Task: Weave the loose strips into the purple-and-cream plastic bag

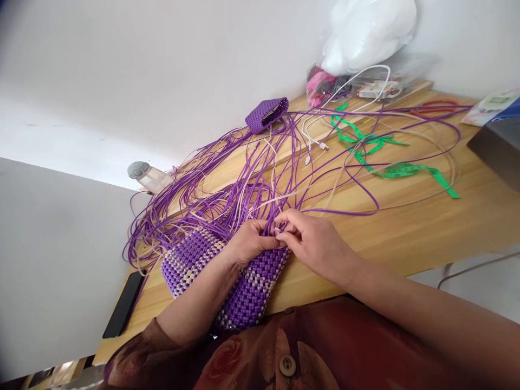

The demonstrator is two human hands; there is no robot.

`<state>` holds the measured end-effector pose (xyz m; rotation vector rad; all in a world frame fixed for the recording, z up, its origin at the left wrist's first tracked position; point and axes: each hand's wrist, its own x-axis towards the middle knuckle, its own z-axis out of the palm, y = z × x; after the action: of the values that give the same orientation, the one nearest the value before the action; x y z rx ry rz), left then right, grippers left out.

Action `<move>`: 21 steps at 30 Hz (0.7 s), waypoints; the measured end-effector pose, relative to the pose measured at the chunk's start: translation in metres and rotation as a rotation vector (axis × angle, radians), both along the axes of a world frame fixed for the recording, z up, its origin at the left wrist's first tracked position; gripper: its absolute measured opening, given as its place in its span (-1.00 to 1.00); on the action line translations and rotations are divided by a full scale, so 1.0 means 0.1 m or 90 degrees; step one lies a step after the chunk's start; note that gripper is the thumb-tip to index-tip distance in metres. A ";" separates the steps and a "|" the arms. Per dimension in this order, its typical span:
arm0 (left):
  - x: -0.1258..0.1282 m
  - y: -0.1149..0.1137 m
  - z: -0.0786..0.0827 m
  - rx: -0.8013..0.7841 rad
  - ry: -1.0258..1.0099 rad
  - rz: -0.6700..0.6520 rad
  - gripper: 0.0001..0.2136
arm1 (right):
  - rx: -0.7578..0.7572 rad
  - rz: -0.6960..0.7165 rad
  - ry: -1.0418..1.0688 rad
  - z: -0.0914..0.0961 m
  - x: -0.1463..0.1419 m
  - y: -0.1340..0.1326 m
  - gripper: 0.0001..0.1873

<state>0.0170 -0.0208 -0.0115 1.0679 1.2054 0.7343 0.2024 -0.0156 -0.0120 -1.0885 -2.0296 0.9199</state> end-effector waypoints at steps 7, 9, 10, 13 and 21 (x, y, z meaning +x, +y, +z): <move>0.02 0.00 -0.01 0.059 0.050 0.010 -0.79 | 0.205 0.011 -0.161 0.24 -0.10 -0.11 -0.78; 0.02 0.00 0.01 0.073 0.073 0.010 -0.78 | 0.105 0.049 -0.104 0.40 -0.09 -0.09 -0.75; 0.02 0.00 0.02 0.075 0.076 0.006 -0.78 | 0.013 0.093 -0.072 0.49 -0.07 -0.06 -0.70; 0.02 -0.02 0.07 0.062 0.058 0.007 -0.77 | -0.206 0.237 0.014 0.87 0.05 0.13 -0.57; 0.03 -0.01 0.07 0.030 -0.010 0.045 -0.71 | -0.199 0.149 0.316 1.50 0.20 0.51 -0.74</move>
<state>0.0197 -0.0216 -0.0048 1.0612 1.2223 0.8280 0.2228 0.0358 0.1377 -0.6851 -1.6503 1.5005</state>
